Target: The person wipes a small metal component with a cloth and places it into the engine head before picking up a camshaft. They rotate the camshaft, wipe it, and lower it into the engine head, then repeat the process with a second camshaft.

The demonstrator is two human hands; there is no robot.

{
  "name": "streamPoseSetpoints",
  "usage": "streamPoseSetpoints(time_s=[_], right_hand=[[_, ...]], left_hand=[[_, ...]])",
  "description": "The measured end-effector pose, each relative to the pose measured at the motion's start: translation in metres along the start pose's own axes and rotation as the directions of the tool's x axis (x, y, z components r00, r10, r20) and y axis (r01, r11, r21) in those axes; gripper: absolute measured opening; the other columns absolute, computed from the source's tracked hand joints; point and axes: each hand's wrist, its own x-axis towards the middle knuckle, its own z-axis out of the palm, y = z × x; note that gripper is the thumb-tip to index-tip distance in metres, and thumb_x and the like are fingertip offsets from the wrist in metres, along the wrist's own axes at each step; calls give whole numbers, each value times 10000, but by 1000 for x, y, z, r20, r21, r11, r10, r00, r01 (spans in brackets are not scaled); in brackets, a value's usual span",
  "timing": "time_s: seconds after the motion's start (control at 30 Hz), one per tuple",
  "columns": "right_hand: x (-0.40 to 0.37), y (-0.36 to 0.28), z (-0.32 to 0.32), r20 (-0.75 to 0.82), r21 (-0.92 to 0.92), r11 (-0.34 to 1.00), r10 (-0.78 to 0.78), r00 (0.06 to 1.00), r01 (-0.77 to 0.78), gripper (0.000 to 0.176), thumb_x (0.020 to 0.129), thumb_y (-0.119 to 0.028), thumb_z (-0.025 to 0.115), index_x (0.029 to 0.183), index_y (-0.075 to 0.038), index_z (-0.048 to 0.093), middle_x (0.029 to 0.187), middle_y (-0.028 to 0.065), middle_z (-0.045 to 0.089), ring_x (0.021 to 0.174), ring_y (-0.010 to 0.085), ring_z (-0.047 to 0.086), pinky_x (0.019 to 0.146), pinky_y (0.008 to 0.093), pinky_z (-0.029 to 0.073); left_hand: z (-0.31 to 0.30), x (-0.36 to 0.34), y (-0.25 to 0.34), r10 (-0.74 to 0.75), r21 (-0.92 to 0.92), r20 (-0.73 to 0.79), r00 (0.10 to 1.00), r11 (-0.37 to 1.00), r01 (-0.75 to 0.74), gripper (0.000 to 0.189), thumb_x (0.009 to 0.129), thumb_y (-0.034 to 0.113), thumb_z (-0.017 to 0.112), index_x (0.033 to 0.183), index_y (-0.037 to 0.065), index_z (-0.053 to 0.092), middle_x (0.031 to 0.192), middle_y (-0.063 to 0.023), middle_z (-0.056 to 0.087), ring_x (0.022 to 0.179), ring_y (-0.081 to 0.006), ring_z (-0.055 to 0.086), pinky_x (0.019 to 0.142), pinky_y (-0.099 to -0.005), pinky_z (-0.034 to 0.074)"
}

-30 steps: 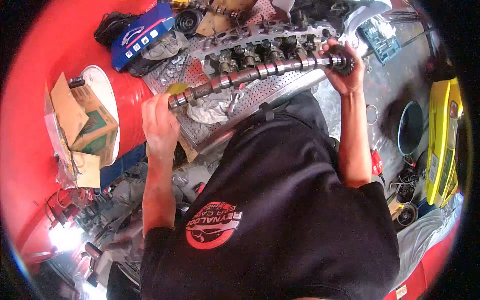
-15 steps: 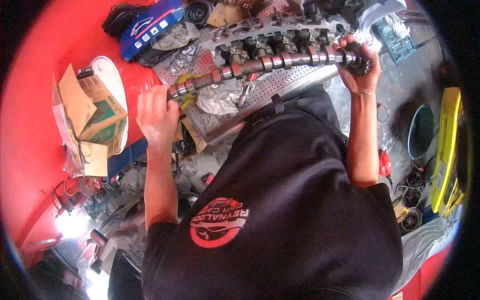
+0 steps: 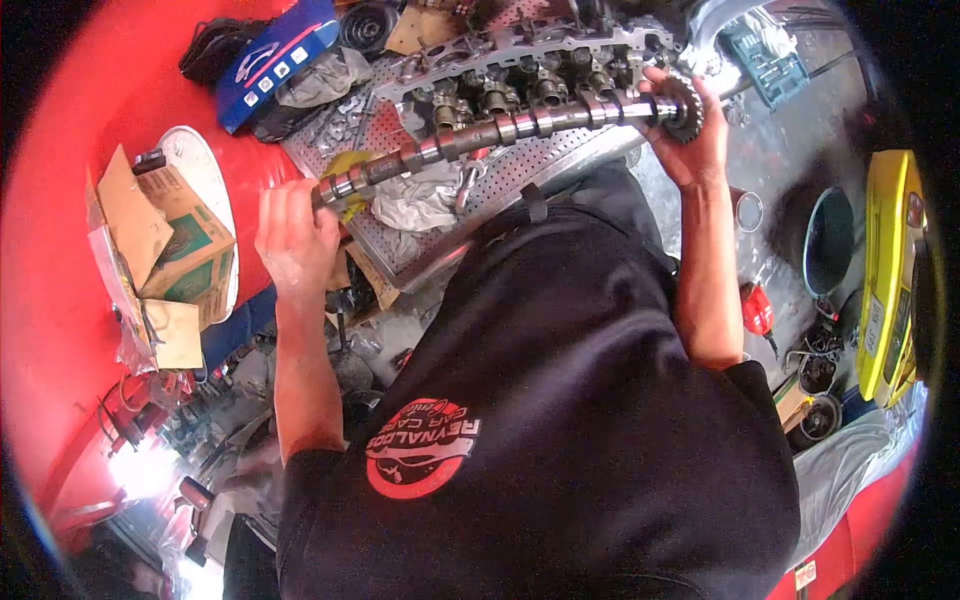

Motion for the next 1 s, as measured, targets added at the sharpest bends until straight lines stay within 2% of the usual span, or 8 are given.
streamPoseSetpoints(time_s=[0.07, 0.17, 0.4, 0.5, 0.6, 0.7, 0.8, 1.0], right_hand=[[-2, 8, 7, -250, -110, 990, -111, 962, 86, 440, 953, -323, 349, 1103, 19, 581, 1022, 185, 644, 975, 278, 617, 851, 477, 509], [5, 16, 8, -330, -74, 985, -173, 928, 157, 415, 948, -293, 338, 1111, 4, 576, 1046, 192, 639, 998, 300, 611, 855, 500, 500], [-1, 13, 2, -258, -120, 970, -237, 936, 213, 399, 959, -259, 358, 1128, 38, 564, 1097, 200, 622, 1041, 322, 590, 909, 513, 467], [-1, 11, -9, -196, 26, 978, -200, 960, 209, 394, 960, -247, 366, 1138, 47, 558, 1108, 205, 617, 1050, 320, 582, 910, 509, 472], [-5, 11, -14, -156, -225, 939, -299, 942, 260, 396, 947, -226, 363, 1154, 53, 554, 1123, 211, 611, 1064, 317, 571, 926, 510, 463], [-7, 6, -18, -99, 7, 973, -230, 968, 232, 420, 927, -232, 370, 1168, 61, 551, 1128, 217, 610, 1072, 310, 567, 955, 495, 442], [-5, 4, -36, 158, 200, 960, -232, 960, 198, 505, 915, -318, 406, 1207, 75, 528, 1189, 219, 585, 1111, 343, 545, 1003, 463, 406], [-13, -2, -25, 141, 224, 938, -300, 943, 265, 535, 921, -363, 423, 1221, 68, 526, 1197, 204, 583, 1116, 350, 531, 1026, 456, 372]], left_hand=[[0, -2, -2, -13, -7, 14, 1000, 1000, 13, 279, 662, -62, 628, 932, -5, 583, 857, -151, 574, 806, -332, 565, 715, -414, 466], [5, -10, -3, -21, -69, 26, 999, 997, 23, 297, 660, -60, 622, 948, -9, 570, 855, -158, 550, 799, -340, 559, 710, -412, 460], [8, -18, 13, -98, -198, 64, 993, 974, 109, 322, 635, -90, 588, 941, 4, 553, 847, -169, 541, 797, -355, 564, 703, -435, 468], [13, -22, 9, -128, -222, 56, 990, 965, 137, 277, 690, -62, 575, 963, -16, 559, 868, -163, 546, 813, -336, 580, 728, -391, 476], [12, -20, 10, -147, -253, 51, 988, 955, 155, 309, 645, -100, 579, 936, -2, 548, 840, -172, 538, 792, -360, 562, 696, -418, 462], [14, -22, 5, -146, -268, 37, 989, 952, 150, 311, 642, -103, 575, 934, 0, 550, 840, -169, 535, 792, -360, 560, 696, -411, 462], [11, -18, 8, -121, -244, -20, 992, 963, 113, 266, 693, -91, 586, 944, -9, 555, 854, -147, 542, 786, -306, 574, 716, -362, 472], [13, -11, 14, -127, -214, -126, 984, 972, 99, 293, 687, -107, 581, 962, -4, 576, 900, -149, 577, 838, -300, 596, 769, -355, 487]])
